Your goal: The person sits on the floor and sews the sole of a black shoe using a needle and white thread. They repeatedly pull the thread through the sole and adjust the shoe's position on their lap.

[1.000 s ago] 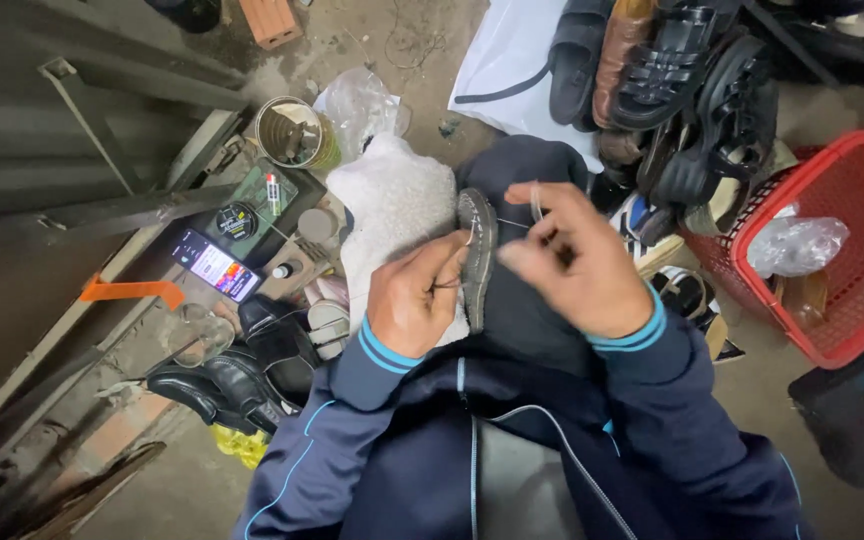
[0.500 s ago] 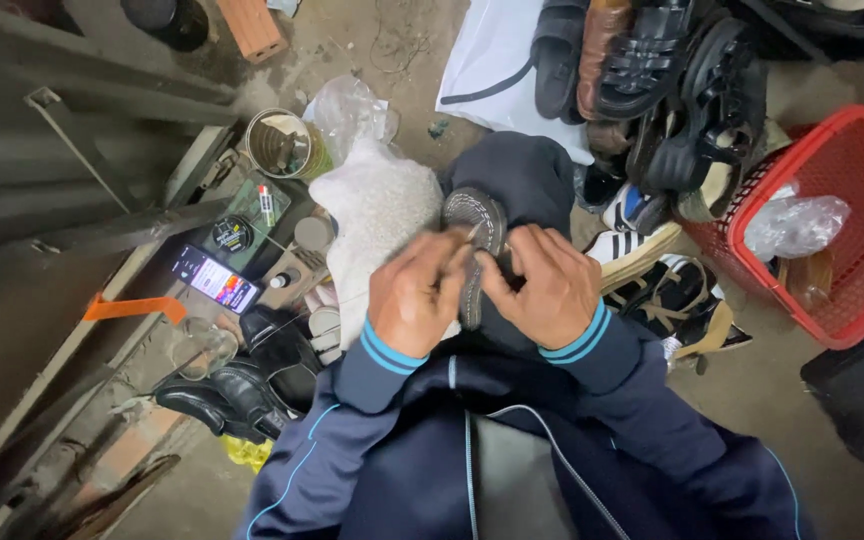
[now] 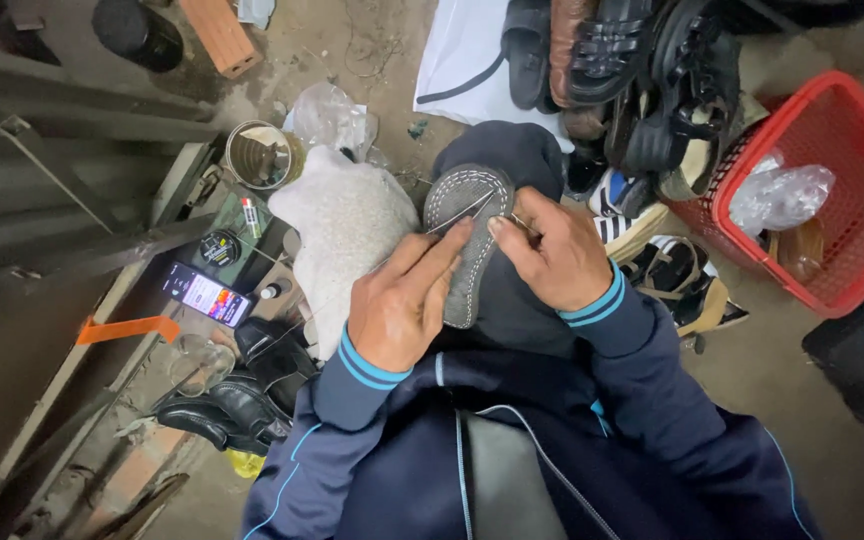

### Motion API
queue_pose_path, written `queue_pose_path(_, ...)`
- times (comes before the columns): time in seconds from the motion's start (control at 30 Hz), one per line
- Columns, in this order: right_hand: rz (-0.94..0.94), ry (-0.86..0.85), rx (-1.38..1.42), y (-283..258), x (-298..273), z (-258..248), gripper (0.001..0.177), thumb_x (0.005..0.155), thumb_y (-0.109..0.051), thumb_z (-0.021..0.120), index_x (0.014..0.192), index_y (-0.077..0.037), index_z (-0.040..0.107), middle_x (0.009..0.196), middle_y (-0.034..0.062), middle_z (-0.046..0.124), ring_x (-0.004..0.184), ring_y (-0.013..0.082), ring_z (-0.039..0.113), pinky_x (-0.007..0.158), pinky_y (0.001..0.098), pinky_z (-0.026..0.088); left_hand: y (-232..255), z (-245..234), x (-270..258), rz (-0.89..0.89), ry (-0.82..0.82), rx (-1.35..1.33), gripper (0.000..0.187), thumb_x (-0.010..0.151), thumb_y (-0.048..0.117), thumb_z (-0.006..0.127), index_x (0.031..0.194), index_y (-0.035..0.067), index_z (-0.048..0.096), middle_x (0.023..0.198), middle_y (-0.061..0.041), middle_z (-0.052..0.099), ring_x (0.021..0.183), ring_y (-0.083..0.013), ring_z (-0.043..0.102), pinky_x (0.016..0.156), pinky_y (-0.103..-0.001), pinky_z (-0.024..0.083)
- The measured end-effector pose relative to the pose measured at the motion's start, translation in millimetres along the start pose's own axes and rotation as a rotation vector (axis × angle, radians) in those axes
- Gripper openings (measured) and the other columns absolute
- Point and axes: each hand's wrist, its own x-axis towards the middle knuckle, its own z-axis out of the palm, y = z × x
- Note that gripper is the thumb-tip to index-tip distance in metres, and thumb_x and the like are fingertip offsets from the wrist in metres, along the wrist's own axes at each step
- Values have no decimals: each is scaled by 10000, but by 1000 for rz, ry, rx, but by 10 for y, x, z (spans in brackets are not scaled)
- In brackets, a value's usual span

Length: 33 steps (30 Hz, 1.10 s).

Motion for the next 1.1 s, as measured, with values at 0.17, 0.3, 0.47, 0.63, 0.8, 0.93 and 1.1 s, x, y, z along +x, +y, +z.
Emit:
queue_pose_path(0.17, -14, 5, 33, 28, -9, 21, 351, 1020, -334, 642, 772, -114, 528, 612, 145, 573, 768, 420, 705, 608, 486, 515, -86, 62, 4, -19, -34, 37, 307, 1045, 228, 564, 1293, 282, 737, 891, 19, 691, 747, -287, 718, 647, -401, 585)
queue_pose_path(0.3, -29, -14, 51, 18, 15, 4, 324, 1021, -299, 636, 779, -98, 562, 621, 157, 591, 758, 424, 701, 600, 491, 507, -82, 63, 19, -38, -45, 34, 317, 1043, 216, 561, 1299, 291, 734, 868, 16, 679, 727, -293, 711, 632, -406, 581)
queue_pose_path(0.47, -46, 2, 13, 14, 14, 18, 324, 1021, -296, 645, 781, -99, 554, 630, 161, 579, 784, 419, 704, 614, 486, 513, -51, 31, 44, -44, -50, 29, 317, 1043, 193, 561, 1295, 263, 740, 849, -16, 659, 722, -320, 703, 634, -418, 585)
queue_pose_path(0.63, -83, 16, -70, -77, 17, -6, 300, 1018, -285, 633, 792, -101, 558, 635, 151, 596, 729, 414, 698, 595, 504, 515, -84, -17, 54, -37, -69, 31, 324, 1051, 189, 536, 1292, 265, 740, 836, -14, 643, 704, -317, 696, 620, -405, 580)
queue_pose_path(0.8, -121, 44, -170, -270, -4, 29, 301, 1003, -289, 650, 775, -132, 530, 612, 78, 552, 706, 357, 710, 566, 464, 531, -216, -216, 116, -27, -128, 56, 308, 1030, 202, 565, 1253, 281, 762, 793, -6, 639, 682, -296, 694, 615, -382, 580)
queue_pose_path(0.93, -197, 58, -257, -431, 28, 158, 285, 995, -314, 633, 788, -136, 552, 595, 40, 510, 627, 312, 696, 520, 418, 534, -350, -509, 242, 60, -205, 109, 275, 981, 207, 614, 1173, 278, 797, 762, 12, 654, 645, -294, 690, 598, -372, 574)
queue_pose_path(1.1, -290, 142, -332, -583, 54, 245, 273, 999, -320, 605, 813, -121, 586, 671, 41, 520, 650, 302, 692, 514, 384, 542, -358, -662, 452, 146, -282, 149, 293, 968, 139, 602, 1132, 244, 821, 718, -2, 646, 591, -298, 670, 576, -380, 562)
